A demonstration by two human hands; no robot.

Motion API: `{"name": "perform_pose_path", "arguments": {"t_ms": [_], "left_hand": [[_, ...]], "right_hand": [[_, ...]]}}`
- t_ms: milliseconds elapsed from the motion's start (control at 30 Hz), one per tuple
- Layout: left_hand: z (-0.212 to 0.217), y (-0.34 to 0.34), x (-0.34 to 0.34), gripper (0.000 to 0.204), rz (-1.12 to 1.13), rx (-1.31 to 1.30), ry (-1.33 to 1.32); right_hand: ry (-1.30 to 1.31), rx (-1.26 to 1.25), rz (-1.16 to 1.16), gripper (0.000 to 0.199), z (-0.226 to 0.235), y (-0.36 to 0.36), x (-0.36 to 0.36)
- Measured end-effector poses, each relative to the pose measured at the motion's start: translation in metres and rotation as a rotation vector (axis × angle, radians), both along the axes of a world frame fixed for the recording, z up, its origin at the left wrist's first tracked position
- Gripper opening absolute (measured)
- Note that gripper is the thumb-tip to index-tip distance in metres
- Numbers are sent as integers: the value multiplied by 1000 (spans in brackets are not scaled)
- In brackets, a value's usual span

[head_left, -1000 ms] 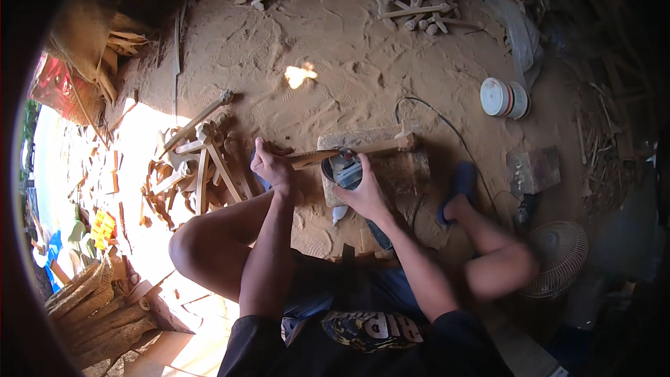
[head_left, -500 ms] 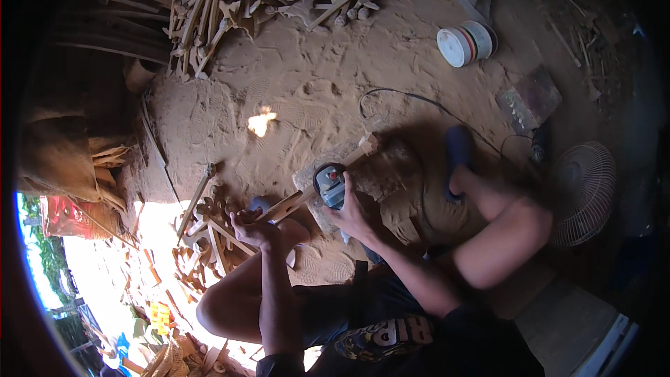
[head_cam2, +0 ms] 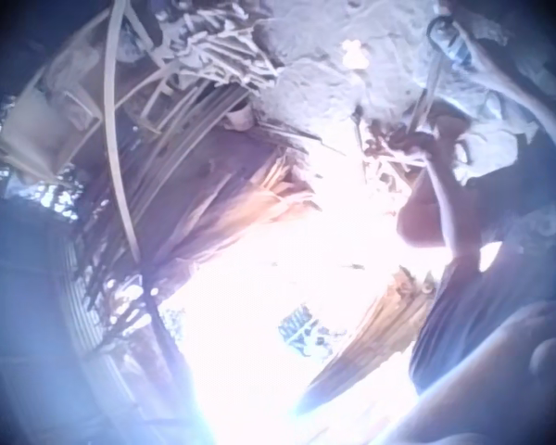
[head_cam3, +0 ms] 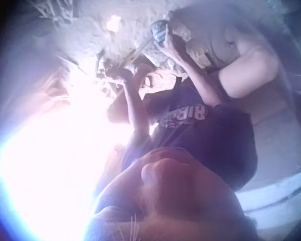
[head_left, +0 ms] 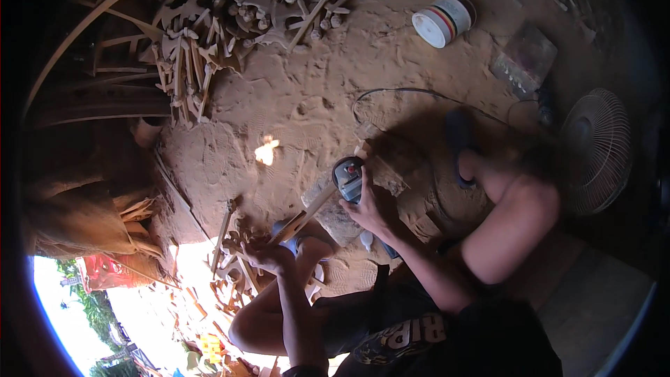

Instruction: The person sands the surface and edges of a wooden axe using a power sander.

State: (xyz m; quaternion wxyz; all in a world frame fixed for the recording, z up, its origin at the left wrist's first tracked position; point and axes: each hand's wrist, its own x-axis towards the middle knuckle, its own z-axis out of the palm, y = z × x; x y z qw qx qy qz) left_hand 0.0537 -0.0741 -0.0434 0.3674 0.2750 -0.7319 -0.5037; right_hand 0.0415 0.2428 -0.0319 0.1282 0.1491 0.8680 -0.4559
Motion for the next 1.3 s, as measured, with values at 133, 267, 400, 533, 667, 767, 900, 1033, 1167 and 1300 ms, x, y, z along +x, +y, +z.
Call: {"name": "perform_pose_path", "arguments": {"t_ms": [133,267,400,533,667,767,900,1033,1167,1300], "left_hand": [[-8,-9,-1,50,-56,-208,-33],[23,49,-9,29,-41,36,48],[62,48,-14,36,-1,289,151],[112,37,-48,42,36,255,8],[116,11,-102,49,-224,254,-149],[91,17,-145,54,-382,318,-326],[32,39,-181,57,-483,129,-540],[-19,139,-129,94,-274,-288,-866],[-136,142,-6,139,-286,-585,-903],[-134,216,-10,146,-97,-19,-1069]], "right_hand": [[46,21,56,108,9,-9,3],[93,-27,-84,107,-11,3,9],[33,-89,57,109,11,-7,6],[120,-227,37,108,33,8,23],[325,-179,-166,104,48,55,25],[364,-166,-268,98,91,90,24],[385,-225,-318,99,141,124,31],[471,-257,-353,85,170,159,36],[563,-252,-284,81,182,150,21],[523,-201,-340,82,159,164,23]]}}
